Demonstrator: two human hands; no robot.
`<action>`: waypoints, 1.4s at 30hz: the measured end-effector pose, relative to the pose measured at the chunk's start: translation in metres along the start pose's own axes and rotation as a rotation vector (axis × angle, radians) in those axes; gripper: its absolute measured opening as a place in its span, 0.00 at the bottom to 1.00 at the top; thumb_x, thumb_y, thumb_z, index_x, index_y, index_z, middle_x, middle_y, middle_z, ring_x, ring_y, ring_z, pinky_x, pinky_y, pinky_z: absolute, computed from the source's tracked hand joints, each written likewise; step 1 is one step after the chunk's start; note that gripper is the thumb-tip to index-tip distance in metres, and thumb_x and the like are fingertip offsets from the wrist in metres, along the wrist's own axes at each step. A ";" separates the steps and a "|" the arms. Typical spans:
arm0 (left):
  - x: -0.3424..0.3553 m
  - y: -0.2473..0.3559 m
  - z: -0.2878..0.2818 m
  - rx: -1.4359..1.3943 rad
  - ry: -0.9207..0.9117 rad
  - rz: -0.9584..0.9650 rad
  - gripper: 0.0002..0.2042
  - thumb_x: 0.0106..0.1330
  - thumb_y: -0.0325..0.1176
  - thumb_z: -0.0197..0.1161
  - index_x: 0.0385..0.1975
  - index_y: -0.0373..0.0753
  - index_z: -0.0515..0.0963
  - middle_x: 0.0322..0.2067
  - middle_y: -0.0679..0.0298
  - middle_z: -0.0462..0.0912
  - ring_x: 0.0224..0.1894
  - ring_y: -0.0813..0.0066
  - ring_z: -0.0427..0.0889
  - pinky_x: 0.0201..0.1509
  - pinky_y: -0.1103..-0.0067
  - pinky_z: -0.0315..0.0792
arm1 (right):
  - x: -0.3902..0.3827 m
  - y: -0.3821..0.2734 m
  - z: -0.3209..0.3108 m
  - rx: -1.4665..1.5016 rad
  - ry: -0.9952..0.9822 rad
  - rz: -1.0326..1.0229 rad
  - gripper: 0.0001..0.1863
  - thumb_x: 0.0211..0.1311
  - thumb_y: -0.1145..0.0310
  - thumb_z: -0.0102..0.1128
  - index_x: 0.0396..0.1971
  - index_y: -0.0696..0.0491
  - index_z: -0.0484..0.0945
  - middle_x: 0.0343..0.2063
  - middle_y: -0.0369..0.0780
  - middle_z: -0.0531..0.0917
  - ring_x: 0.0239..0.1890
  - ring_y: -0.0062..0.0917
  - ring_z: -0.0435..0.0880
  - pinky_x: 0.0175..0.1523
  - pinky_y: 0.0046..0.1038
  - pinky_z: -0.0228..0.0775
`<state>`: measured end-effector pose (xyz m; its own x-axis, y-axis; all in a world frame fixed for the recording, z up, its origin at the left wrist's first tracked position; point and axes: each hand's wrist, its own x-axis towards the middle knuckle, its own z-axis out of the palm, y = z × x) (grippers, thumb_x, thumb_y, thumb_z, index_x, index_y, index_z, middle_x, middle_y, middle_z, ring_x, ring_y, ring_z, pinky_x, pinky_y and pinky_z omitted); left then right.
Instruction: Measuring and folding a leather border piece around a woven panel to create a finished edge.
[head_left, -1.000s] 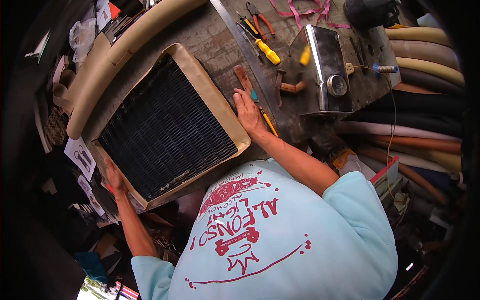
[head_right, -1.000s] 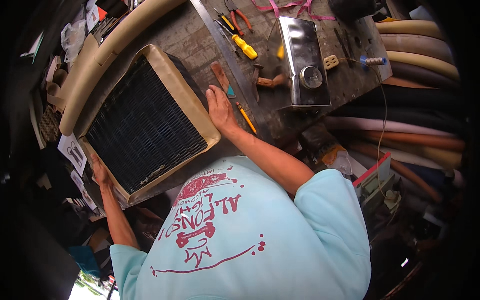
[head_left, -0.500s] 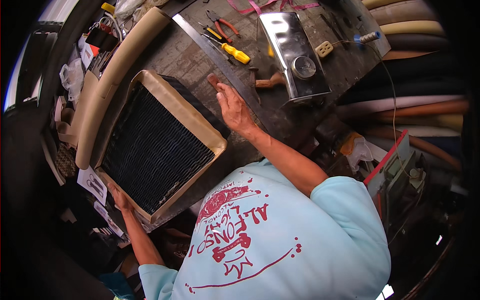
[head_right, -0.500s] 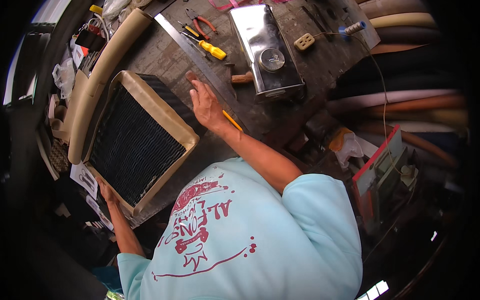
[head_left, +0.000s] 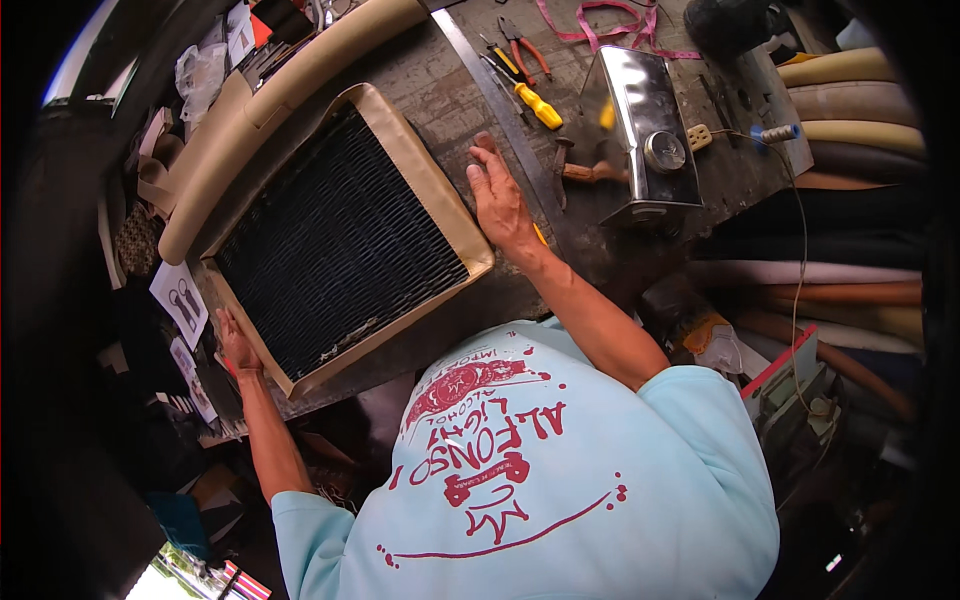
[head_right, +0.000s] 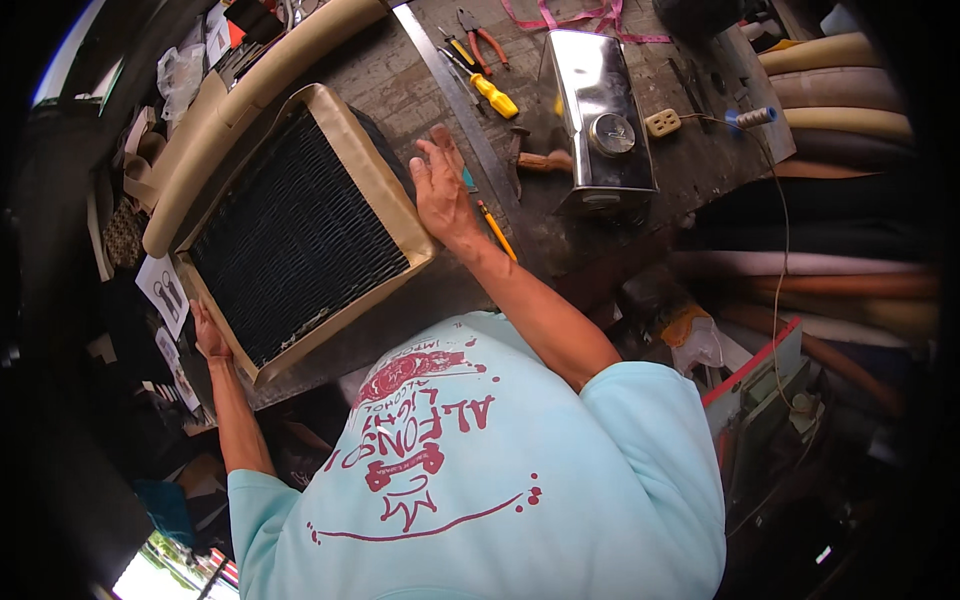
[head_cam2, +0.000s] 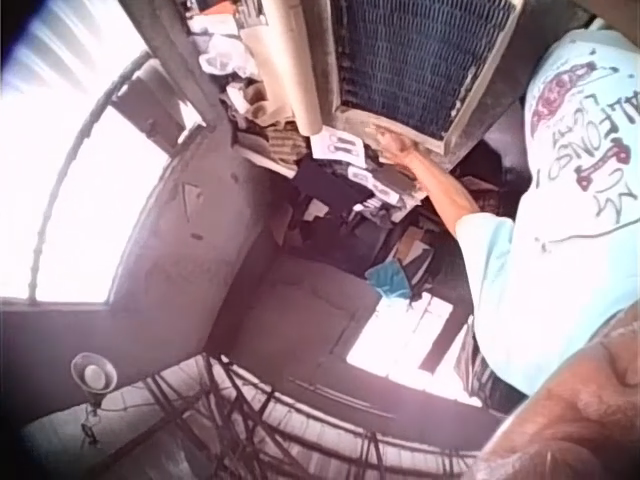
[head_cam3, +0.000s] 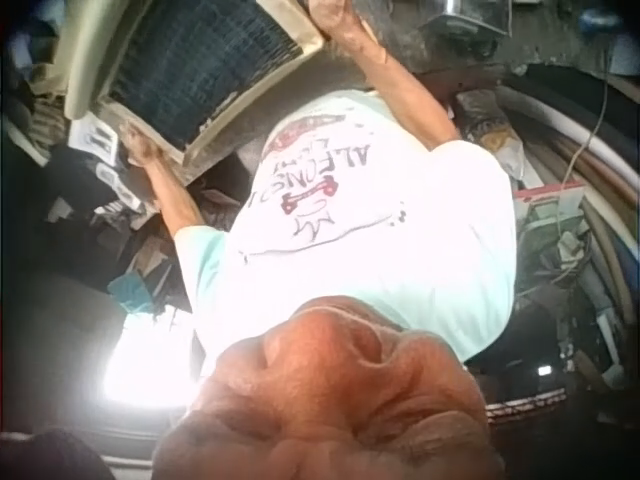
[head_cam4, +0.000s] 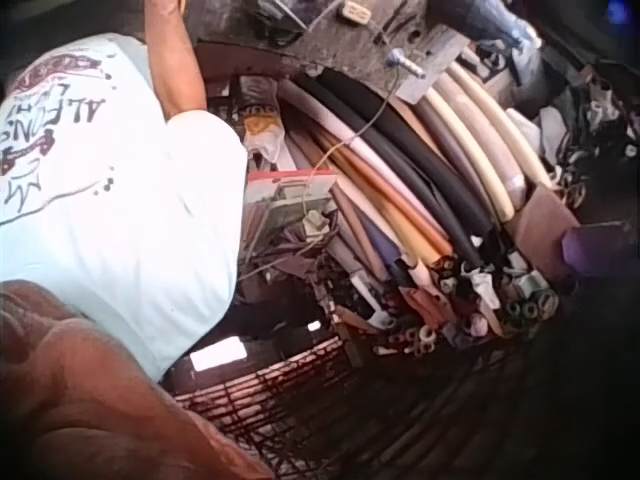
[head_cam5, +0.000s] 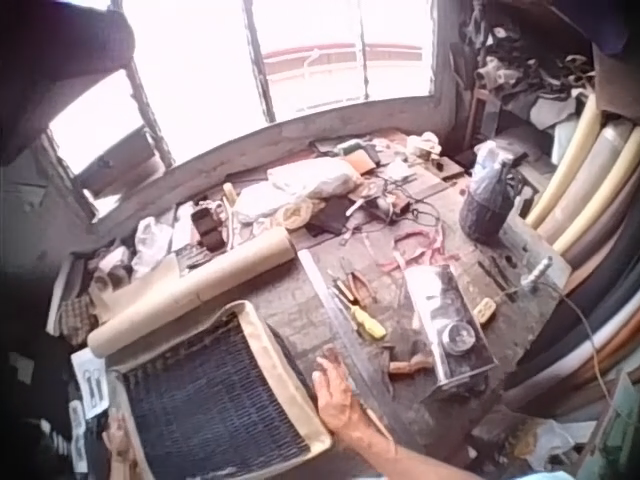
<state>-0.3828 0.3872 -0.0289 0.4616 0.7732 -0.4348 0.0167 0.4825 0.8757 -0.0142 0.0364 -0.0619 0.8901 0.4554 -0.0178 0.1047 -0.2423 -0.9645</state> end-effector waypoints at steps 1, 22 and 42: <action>-0.004 -0.004 -0.021 0.042 0.021 0.038 0.29 0.78 0.53 0.42 0.65 0.34 0.65 0.59 0.59 0.74 0.57 0.68 0.77 0.62 0.74 0.71 | 0.002 0.005 0.002 0.075 -0.066 0.123 0.23 0.77 0.59 0.45 0.62 0.58 0.68 0.56 0.47 0.76 0.56 0.32 0.77 0.60 0.30 0.69; -0.075 -0.091 0.001 -0.393 0.052 0.183 0.40 0.73 0.66 0.34 0.66 0.31 0.60 0.62 0.51 0.69 0.62 0.63 0.70 0.68 0.70 0.63 | 0.012 0.033 -0.025 0.686 -0.414 0.527 0.26 0.78 0.51 0.37 0.56 0.57 0.74 0.46 0.41 0.84 0.43 0.28 0.85 0.50 0.31 0.79; -0.061 -0.122 0.000 -0.054 0.093 0.109 0.31 0.77 0.49 0.45 0.69 0.28 0.57 0.64 0.47 0.67 0.64 0.62 0.69 0.67 0.74 0.62 | 0.021 0.055 -0.052 -0.510 -0.551 -0.476 0.19 0.72 0.65 0.50 0.57 0.61 0.74 0.48 0.38 0.82 0.45 0.22 0.82 0.50 0.25 0.77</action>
<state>-0.4131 0.2813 -0.1093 0.3739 0.8557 -0.3579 -0.0780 0.4135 0.9072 0.0338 -0.0122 -0.1019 0.3761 0.9207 0.1040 0.7108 -0.2147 -0.6699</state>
